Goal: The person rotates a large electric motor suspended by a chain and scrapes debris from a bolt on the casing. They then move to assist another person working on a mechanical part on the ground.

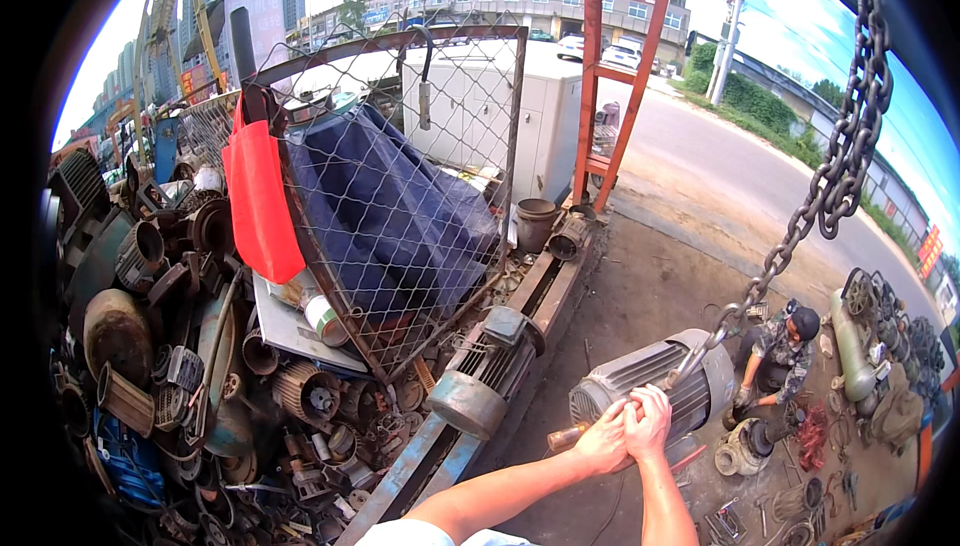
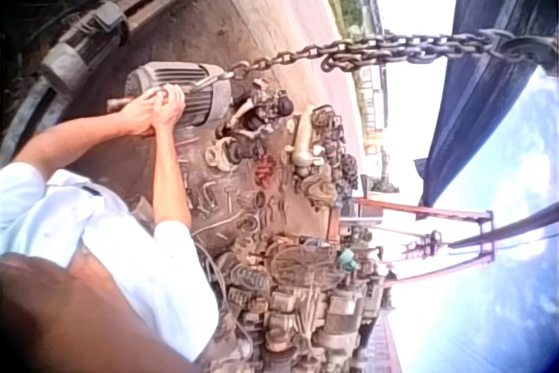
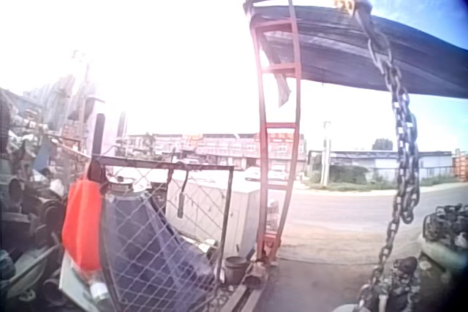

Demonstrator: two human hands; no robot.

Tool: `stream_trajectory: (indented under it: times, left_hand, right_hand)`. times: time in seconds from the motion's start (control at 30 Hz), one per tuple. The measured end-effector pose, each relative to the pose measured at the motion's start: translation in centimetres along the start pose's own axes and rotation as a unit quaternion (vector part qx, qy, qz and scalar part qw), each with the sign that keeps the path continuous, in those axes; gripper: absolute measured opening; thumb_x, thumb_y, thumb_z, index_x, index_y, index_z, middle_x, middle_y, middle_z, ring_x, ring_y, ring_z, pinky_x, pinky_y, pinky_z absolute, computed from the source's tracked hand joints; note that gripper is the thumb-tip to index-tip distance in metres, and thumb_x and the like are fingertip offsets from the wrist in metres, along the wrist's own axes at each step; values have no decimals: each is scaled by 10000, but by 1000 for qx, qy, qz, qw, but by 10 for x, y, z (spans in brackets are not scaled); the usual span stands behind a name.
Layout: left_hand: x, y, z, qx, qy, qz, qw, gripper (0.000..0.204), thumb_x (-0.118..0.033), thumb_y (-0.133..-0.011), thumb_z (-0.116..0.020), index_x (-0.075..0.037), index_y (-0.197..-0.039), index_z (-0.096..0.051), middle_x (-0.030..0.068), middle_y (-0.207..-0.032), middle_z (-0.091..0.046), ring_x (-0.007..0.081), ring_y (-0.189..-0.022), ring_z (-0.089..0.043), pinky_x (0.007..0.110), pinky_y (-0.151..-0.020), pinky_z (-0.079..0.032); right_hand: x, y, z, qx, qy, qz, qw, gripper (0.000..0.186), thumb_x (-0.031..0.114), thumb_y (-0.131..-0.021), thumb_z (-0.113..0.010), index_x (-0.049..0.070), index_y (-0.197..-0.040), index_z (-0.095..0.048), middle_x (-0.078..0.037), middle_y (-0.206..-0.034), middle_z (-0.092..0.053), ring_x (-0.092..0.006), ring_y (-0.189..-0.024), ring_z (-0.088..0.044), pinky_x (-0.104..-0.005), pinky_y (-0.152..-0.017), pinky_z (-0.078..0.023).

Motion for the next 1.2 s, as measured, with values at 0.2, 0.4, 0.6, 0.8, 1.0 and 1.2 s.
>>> stream_trajectory:
  times: [0.2,0.4,0.6,0.8,1.0,1.2]
  left_hand:
    - [-1,-1,0,2,4,2,1000,852,-444,-949,-596,-55,-1638,-281,176,-1714,-236,329,-1605,-186,532,-1300,-108]
    - [-4,-5,-3,14,-1,3,1000,855,-445,-952,-599,-62,-1642,-272,164,-1718,-231,319,-1606,-185,531,-1302,-100]
    - [1,-7,-14,22,4,4,1000,860,-453,-951,-601,-66,-1644,-271,159,-1716,-241,314,-1609,-181,532,-1304,-83]
    - [-1,-11,-13,23,31,11,999,846,-434,-943,-607,-70,-1639,-292,152,-1704,-273,315,-1609,-187,528,-1306,-80]
    - [-2,-13,-11,57,-7,14,998,860,-397,-918,-621,-64,-1639,-291,148,-1700,-290,322,-1608,-194,518,-1311,-72]
    - [2,-11,-20,51,-35,14,998,889,-415,-918,-625,-55,-1648,-266,173,-1709,-270,342,-1617,-162,522,-1309,-65]
  right_hand:
    - [-1,1,1,2,1,-4,1000,210,90,-800,-719,40,-1003,-709,-124,-1116,-739,-369,-1196,-641,-484,-1063,-465]
    - [-6,1,5,-1,-1,-3,1000,225,115,-795,-725,40,-1007,-711,-125,-1118,-738,-373,-1202,-639,-487,-1070,-461]
    - [-7,0,3,3,-1,-12,1000,244,136,-790,-731,38,-1012,-718,-125,-1124,-739,-372,-1205,-640,-489,-1068,-462]
    - [-9,0,6,-9,-7,-21,1000,236,141,-781,-739,36,-993,-731,-117,-1113,-745,-364,-1209,-637,-487,-1064,-467]
    - [-10,-1,9,-8,-8,-30,999,246,154,-767,-765,48,-989,-743,-114,-1114,-743,-350,-1217,-631,-475,-1064,-468]
    - [-7,-3,9,-15,-18,-36,999,253,162,-771,-769,59,-1001,-747,-110,-1110,-745,-338,-1211,-637,-467,-1065,-469]
Point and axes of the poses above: each hand's wrist, its own y-axis away from the middle knuckle, its own z-axis out of the back of the hand, x = y × z, the point moved 7 cm from there along -y, towards the middle knuckle
